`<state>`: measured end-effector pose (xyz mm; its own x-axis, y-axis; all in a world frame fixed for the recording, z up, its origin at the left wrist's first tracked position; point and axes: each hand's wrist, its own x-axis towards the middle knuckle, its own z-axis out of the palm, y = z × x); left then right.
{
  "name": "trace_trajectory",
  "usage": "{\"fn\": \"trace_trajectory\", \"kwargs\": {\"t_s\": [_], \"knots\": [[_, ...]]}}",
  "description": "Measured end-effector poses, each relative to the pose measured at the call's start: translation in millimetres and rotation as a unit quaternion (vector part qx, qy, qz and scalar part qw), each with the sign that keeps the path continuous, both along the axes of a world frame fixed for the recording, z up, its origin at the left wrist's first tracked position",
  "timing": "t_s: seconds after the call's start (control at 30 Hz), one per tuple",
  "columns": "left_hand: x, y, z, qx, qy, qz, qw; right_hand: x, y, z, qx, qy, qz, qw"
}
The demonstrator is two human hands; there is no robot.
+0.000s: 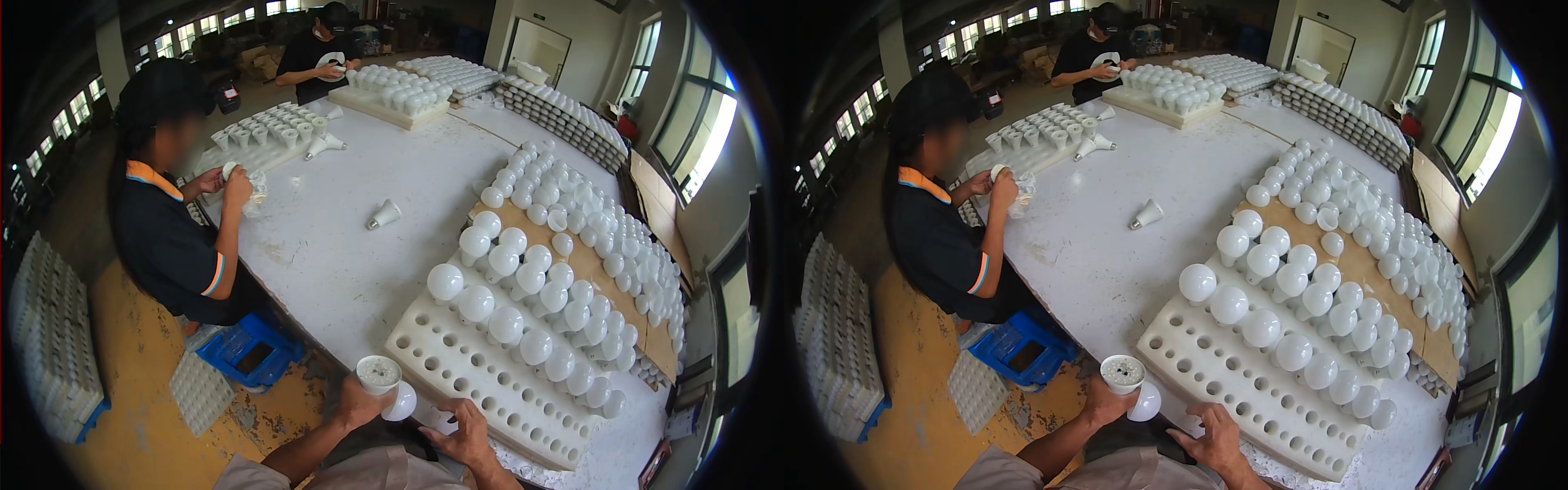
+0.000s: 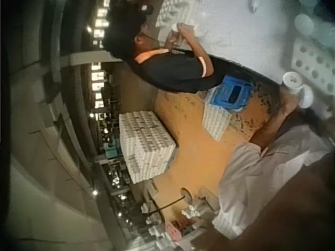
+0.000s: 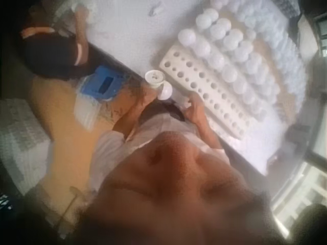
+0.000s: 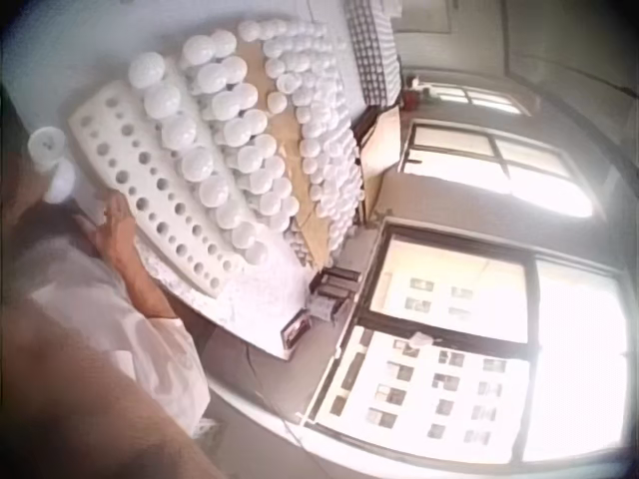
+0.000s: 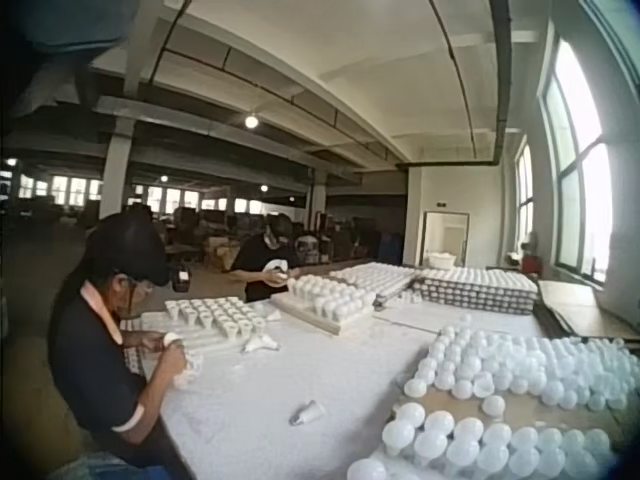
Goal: The person assembles light bulbs by taking bulb bases and covers, pressing the covers onto the bases by hand, and placing the assembled light bulbs into the slots of a foam tray.
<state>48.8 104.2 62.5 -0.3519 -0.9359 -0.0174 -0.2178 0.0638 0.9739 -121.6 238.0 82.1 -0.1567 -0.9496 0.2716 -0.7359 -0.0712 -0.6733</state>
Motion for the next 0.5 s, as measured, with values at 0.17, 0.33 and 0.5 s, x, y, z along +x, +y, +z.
{"fn": "trace_trajectory", "kwargs": {"t_s": [0.17,0.33,0.5], "knots": [[-14,29,-3,0.047,-0.005,-0.109,0.993,10,3,-4,-0.075,-0.065,0.063,0.993],[-26,21,-4,0.071,0.041,-0.139,0.987,2,-8,-20,-0.06,-0.168,0.064,0.982],[-15,-2,21,0.17,0.102,-0.23,0.953,-14,-15,-13,-0.034,-0.534,0.012,0.845]]}}
